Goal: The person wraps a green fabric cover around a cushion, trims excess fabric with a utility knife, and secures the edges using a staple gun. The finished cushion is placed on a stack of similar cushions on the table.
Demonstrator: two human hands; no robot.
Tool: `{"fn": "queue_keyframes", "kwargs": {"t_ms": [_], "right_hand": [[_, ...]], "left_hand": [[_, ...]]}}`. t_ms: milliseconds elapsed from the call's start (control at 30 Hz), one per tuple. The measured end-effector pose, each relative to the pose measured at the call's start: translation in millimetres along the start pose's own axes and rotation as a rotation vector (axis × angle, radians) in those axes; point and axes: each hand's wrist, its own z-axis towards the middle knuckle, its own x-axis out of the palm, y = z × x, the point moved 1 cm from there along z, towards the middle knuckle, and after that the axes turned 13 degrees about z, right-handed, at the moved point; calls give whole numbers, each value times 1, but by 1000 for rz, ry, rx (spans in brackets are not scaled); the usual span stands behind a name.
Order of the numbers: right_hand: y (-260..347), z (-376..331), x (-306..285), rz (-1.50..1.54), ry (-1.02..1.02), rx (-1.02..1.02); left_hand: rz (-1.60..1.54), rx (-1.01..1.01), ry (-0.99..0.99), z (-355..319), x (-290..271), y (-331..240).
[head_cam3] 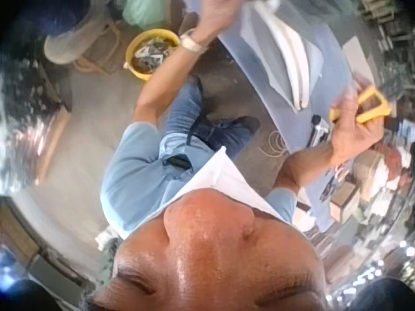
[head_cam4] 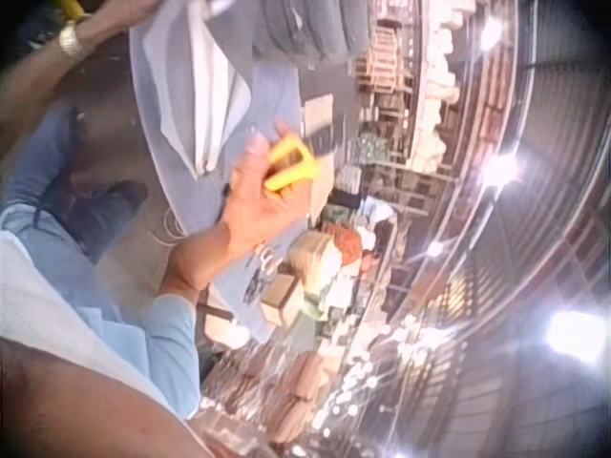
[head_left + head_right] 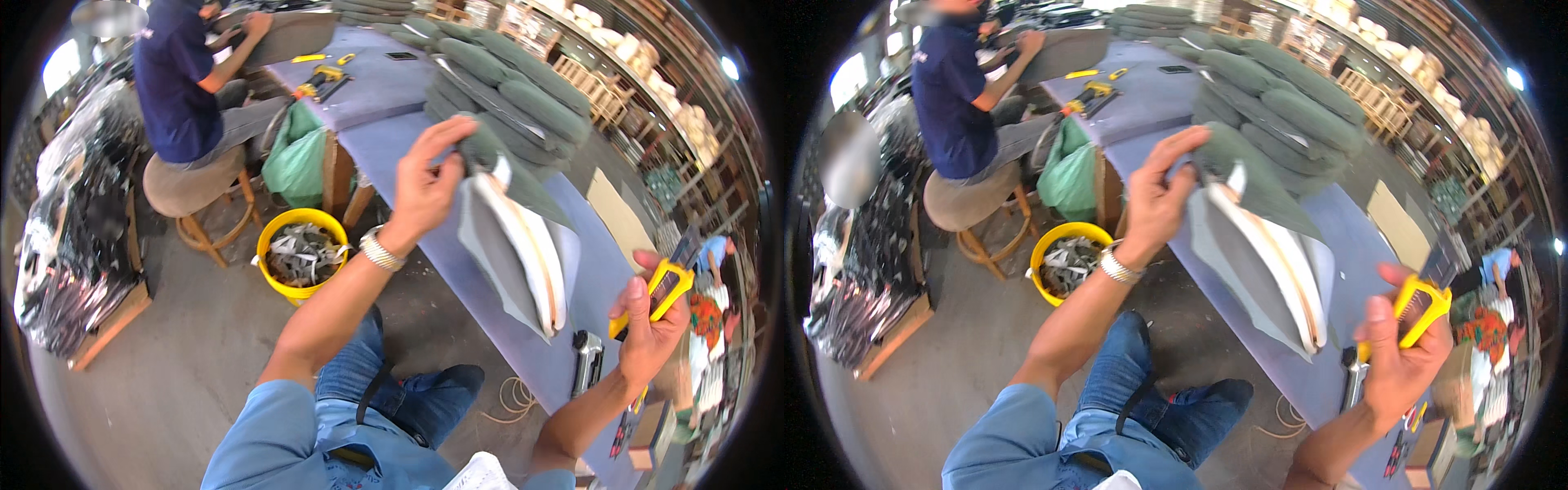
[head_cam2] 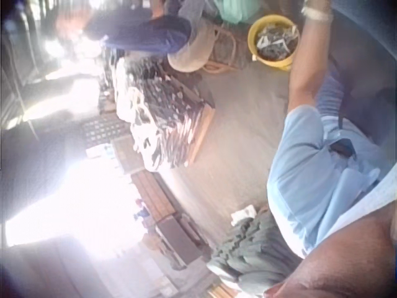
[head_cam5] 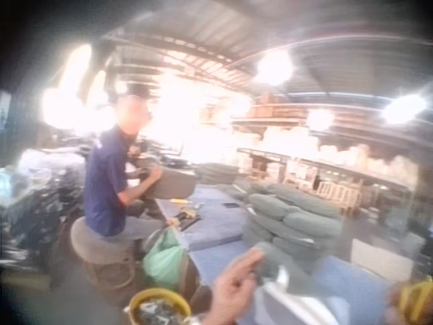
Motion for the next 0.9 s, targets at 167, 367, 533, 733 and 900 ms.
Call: {"fn": "queue_keyframes", "kwargs": {"t_ms": [167,367,533,733,900], "right_hand": [[-129,-60,-175,-437,-193,540],[-228,-182,-374,-1013,-187,699],[-211,-130,-256,-596,-245,541],[-89,-70,-38,-432,194,-187],[-106,-40,19,-339,313,-239]], "left_hand": [[-68,-82,72,-19,-14,-9],[257,242,493,-32,-23,-11],[362,88,503,-100,-1,-12],[286,33,334,-109,40,-35],[296,20,357,-116,41,-44]]}}
